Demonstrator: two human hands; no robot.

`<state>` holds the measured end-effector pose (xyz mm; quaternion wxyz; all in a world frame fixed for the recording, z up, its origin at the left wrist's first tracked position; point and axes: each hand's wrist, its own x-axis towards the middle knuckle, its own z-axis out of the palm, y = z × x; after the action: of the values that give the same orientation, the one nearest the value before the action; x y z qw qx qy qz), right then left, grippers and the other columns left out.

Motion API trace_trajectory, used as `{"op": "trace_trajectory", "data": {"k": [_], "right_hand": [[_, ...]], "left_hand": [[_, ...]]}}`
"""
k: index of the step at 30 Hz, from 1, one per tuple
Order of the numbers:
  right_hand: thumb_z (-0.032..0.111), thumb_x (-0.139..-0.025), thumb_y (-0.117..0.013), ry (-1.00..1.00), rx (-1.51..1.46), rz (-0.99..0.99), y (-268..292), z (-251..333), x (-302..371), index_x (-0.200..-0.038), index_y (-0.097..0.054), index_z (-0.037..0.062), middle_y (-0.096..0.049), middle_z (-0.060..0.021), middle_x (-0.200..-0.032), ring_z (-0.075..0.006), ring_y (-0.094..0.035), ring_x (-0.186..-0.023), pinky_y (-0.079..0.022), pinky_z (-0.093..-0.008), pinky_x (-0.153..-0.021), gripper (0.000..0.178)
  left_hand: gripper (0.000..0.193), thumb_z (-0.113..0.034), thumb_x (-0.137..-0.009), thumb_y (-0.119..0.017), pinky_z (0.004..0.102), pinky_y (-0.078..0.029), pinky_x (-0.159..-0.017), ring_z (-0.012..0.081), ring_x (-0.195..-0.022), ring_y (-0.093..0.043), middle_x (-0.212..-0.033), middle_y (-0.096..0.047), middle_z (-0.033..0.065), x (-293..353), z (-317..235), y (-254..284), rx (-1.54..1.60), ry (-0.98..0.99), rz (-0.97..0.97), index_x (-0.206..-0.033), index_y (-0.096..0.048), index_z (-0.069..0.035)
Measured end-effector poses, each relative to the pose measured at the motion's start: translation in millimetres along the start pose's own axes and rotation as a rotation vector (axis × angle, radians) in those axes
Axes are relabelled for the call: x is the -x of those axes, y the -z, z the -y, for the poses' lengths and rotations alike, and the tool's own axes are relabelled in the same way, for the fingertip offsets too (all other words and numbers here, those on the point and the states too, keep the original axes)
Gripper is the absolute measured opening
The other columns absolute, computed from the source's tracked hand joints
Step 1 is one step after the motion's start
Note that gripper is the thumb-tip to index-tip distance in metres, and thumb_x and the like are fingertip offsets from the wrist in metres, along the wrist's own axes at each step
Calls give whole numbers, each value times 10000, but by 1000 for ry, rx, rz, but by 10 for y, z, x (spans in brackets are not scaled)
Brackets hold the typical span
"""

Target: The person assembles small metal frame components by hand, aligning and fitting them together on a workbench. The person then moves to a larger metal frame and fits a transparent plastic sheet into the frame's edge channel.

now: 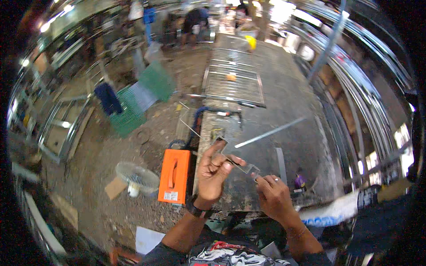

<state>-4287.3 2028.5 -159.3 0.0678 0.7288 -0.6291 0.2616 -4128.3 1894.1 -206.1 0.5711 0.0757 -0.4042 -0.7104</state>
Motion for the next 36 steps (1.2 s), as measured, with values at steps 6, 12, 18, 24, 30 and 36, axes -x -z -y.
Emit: {"op": "trace_trajectory", "data": {"k": [6,12,18,24,30,36], "right_hand": [[128,-925,-749,161,-79,42,-84,-188,-147,-1064,-759,10,-675,-106,-780,-304,-585,-732,-437,-437,-706,183],[188,-865,-824,342,-149,22,-457,-104,-121,-989,-766,67,-590,-51,-722,-281,-547,-730,-430,-428,-701,183],[197,-821,-854,527,-171,37,-1114,-180,39,-957,-757,84,-561,-40,-726,-272,-544,-735,-429,-421,-679,202],[178,-803,-857,645,-237,71,-1821,-268,388,-934,-748,83,-543,-42,-720,-272,-526,-715,-416,-422,-676,194],[173,-789,-861,703,-299,50,-2046,-360,745,-893,-740,75,-557,-44,-725,-269,-528,-706,-410,-419,-678,187],[276,-812,-862,707,-328,12,-1602,-467,1258,-930,-751,95,-607,-34,-751,-264,-577,-753,-455,-414,-712,242]], "left_hand": [[694,-78,-954,-790,494,-553,-1034,318,-1054,-733,-1056,-736,142,478,37,54,-133,-105,-289,-1537,-419,-12],[732,9,-898,-813,459,-542,-1079,339,-1200,-697,-1309,-648,214,1101,159,273,-288,-319,-550,-1513,-418,-9],[787,-56,-928,-791,536,-525,-1118,378,-1228,-686,-1389,-616,227,1768,259,812,-330,-394,-689,-1577,-346,-26],[784,-336,-997,-772,528,-518,-1146,364,-1273,-660,-1462,-581,197,2138,503,1295,-105,-443,-674,-1590,-353,-38],[781,-108,-896,-867,524,-517,-1136,401,-1305,-644,-1390,-644,219,2483,884,1369,-153,-517,-566,-1530,-416,-29],[804,-39,-801,-904,546,-580,-1059,369,-1152,-720,-1245,-685,182,2809,999,797,-335,-591,-535,-1461,-447,-77]]}}
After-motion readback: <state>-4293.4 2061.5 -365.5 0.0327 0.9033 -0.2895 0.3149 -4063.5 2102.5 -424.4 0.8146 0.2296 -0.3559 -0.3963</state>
